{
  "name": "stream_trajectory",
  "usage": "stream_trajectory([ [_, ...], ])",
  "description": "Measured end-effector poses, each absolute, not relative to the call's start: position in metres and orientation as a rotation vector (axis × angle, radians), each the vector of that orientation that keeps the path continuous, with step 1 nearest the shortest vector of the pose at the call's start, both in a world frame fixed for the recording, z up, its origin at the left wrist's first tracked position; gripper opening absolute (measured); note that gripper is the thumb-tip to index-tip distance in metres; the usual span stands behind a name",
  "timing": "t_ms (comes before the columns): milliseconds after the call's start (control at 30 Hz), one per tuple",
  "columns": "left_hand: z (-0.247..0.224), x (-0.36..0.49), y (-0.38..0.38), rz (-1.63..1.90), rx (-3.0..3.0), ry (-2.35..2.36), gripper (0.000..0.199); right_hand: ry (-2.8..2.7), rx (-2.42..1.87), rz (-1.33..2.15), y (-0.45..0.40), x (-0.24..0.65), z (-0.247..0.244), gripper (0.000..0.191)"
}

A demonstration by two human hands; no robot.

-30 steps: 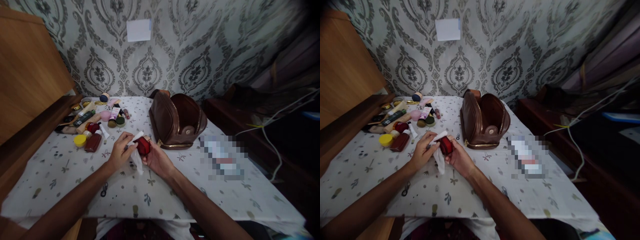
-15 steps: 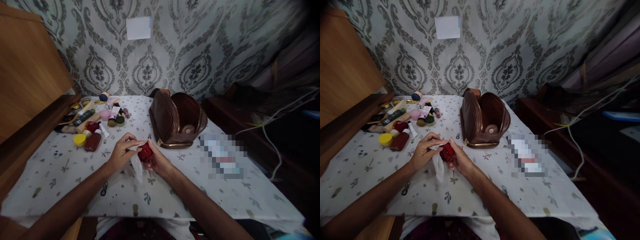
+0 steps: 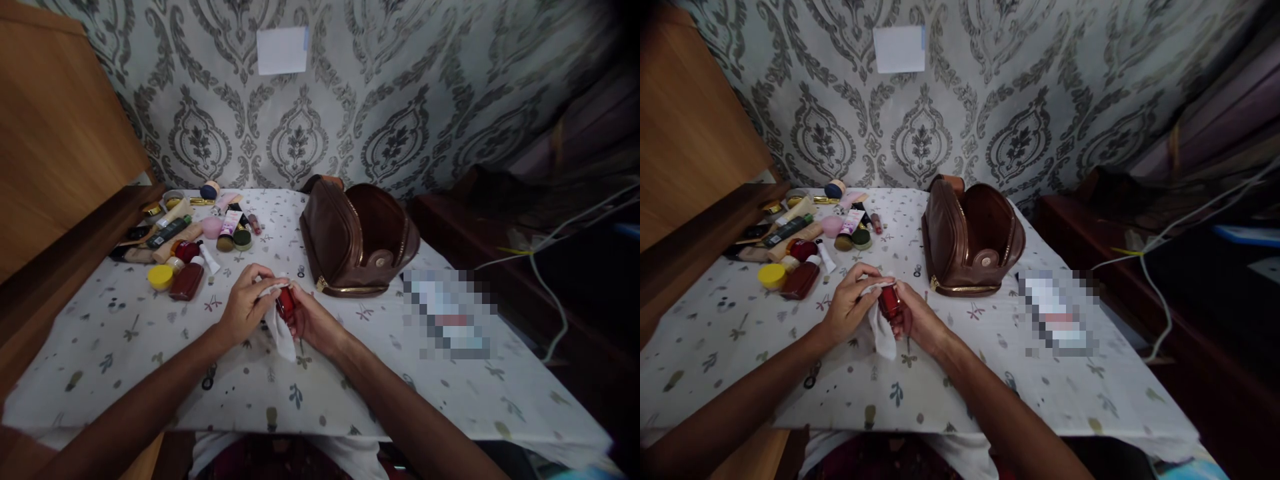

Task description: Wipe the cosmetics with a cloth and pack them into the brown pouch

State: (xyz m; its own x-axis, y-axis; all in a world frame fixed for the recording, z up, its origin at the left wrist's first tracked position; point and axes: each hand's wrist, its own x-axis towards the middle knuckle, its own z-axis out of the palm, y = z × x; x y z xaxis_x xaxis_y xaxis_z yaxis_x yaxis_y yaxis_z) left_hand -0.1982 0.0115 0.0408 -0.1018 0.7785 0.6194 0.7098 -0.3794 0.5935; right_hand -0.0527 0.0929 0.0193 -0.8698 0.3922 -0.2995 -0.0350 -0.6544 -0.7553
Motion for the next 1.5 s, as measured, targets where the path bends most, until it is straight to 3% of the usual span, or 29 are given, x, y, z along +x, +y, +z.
stream_trajectory([
  [367,0.038,-0.2,0.014,1.431,2.584,1.576,0.032,-1.111,-0.709,2.538,0.091,-0.055,0.023,0.058],
  [667,0.039,-0.2,0.012,1.535,2.303,1.594,0.03,-0.877,-0.776,2.665,0.095,-0.055,0.026,0.061],
  [1067,0.03,-0.197,0.014,1.295,2.727,1.564,0.037,-0.609,-0.774,2.711,0.101,-0.052,0.028,0.057],
  [1500,0.032,-0.197,0.016,1.411,2.668,1.511,0.046,-0.355,-0.676,2.809,0.1,-0.051,0.031,0.063],
])
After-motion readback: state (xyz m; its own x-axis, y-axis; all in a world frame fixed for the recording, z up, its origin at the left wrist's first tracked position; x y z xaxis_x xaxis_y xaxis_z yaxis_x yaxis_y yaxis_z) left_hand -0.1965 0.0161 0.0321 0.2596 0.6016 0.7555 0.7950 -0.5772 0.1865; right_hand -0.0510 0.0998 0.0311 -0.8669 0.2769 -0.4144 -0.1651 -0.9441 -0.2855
